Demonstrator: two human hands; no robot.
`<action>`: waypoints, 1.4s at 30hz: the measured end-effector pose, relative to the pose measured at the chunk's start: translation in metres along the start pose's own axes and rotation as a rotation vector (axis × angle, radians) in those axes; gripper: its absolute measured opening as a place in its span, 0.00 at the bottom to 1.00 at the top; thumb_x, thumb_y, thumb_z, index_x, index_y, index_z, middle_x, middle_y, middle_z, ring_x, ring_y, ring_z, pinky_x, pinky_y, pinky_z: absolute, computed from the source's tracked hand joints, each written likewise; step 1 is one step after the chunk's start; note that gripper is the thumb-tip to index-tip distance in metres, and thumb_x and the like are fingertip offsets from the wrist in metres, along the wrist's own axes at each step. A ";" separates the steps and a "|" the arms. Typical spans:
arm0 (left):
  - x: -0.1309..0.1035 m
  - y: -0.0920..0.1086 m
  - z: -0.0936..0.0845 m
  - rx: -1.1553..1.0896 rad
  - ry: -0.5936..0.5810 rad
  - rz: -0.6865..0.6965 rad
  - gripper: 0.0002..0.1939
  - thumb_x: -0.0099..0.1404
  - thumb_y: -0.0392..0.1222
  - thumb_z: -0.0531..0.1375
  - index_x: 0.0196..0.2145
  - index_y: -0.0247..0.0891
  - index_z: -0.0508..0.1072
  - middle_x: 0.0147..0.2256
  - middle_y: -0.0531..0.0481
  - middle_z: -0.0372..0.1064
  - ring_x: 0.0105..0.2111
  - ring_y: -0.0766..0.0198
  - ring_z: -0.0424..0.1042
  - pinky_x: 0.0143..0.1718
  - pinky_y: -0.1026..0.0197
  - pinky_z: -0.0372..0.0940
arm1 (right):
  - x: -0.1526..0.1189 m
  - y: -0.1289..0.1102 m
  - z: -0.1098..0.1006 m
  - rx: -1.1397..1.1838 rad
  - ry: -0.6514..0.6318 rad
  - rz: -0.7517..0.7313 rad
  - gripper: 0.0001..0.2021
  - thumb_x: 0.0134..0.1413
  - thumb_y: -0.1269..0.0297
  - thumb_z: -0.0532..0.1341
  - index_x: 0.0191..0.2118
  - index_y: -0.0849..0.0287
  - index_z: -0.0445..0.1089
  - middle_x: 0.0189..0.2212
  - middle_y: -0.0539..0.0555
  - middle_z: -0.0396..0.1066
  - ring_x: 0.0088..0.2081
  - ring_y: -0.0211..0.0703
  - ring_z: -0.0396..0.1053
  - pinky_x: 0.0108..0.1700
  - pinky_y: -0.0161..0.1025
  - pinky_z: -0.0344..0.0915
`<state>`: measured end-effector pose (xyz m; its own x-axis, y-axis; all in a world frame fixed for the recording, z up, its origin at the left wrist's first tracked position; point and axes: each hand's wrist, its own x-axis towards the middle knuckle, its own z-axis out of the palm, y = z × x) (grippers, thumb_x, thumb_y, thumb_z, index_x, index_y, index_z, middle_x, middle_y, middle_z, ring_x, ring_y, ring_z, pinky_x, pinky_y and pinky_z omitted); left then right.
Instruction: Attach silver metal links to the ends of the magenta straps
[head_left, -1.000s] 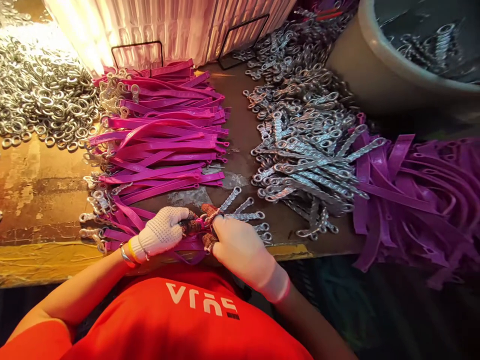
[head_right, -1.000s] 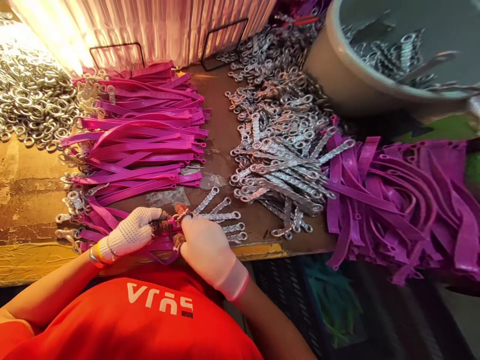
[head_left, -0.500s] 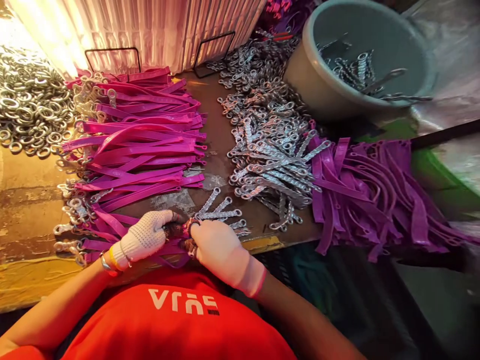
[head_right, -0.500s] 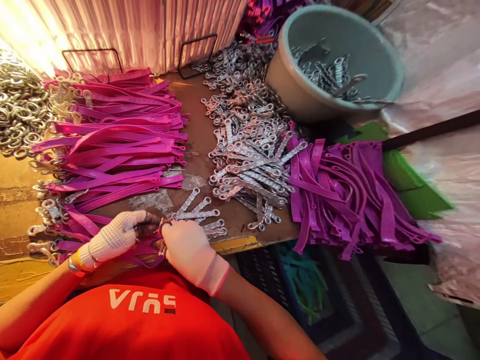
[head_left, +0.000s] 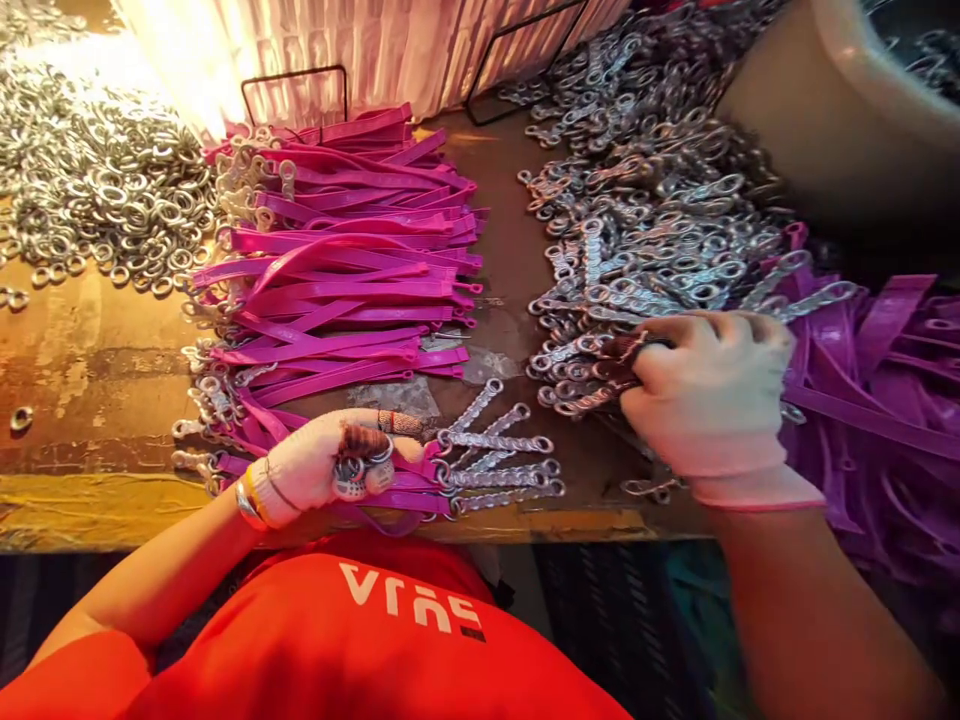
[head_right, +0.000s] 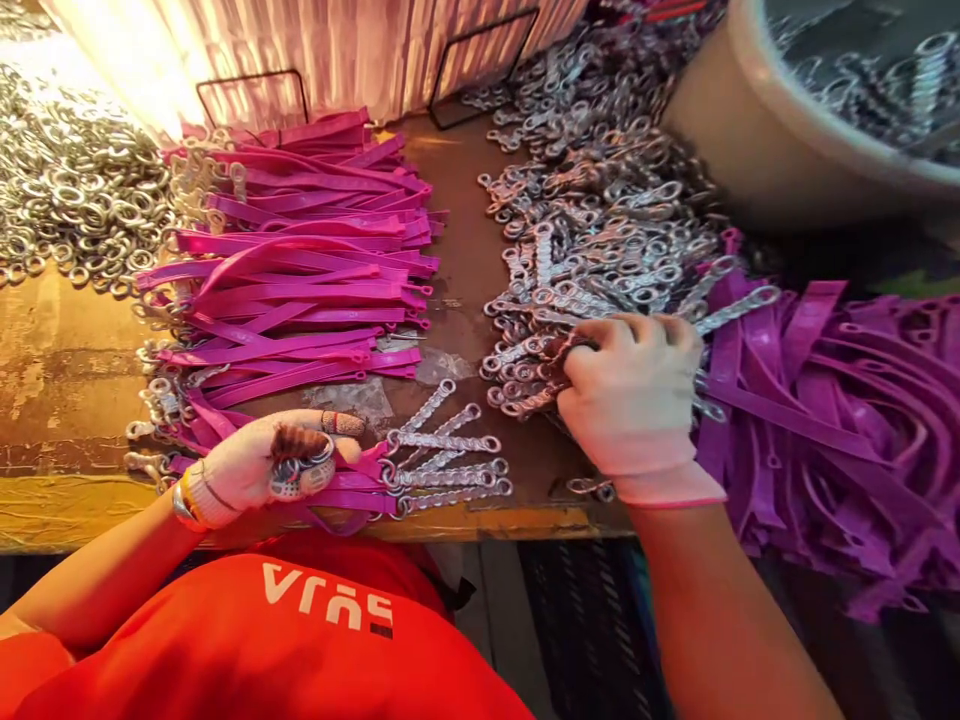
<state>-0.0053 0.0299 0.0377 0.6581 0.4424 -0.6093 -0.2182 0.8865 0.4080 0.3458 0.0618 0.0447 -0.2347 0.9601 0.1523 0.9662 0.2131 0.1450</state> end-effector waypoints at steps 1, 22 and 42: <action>-0.003 0.001 0.003 0.051 0.018 0.006 0.21 0.58 0.40 0.65 0.49 0.34 0.72 0.39 0.43 0.74 0.18 0.77 0.57 0.16 0.71 0.47 | -0.003 -0.007 -0.002 0.061 0.034 0.001 0.09 0.44 0.77 0.57 0.27 0.56 0.71 0.43 0.66 0.75 0.49 0.60 0.67 0.51 0.57 0.56; -0.018 -0.019 0.011 0.919 0.262 0.571 0.20 0.64 0.40 0.61 0.54 0.36 0.69 0.44 0.45 0.75 0.38 0.60 0.75 0.42 0.60 0.70 | -0.034 -0.183 -0.021 1.792 -0.328 0.470 0.20 0.43 0.55 0.71 0.43 0.55 0.70 0.30 0.48 0.68 0.29 0.37 0.66 0.32 0.35 0.67; -0.013 -0.024 0.009 0.396 0.088 0.376 0.16 0.65 0.52 0.61 0.32 0.35 0.67 0.19 0.57 0.62 0.14 0.76 0.51 0.14 0.71 0.44 | -0.045 -0.192 -0.033 1.670 -0.126 0.509 0.12 0.53 0.58 0.66 0.42 0.56 0.73 0.32 0.51 0.74 0.29 0.39 0.69 0.30 0.37 0.69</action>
<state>-0.0022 0.0014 0.0421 0.5209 0.7435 -0.4194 -0.1280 0.5538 0.8227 0.1671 -0.0284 0.0423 0.0307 0.9744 -0.2228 0.0171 -0.2234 -0.9746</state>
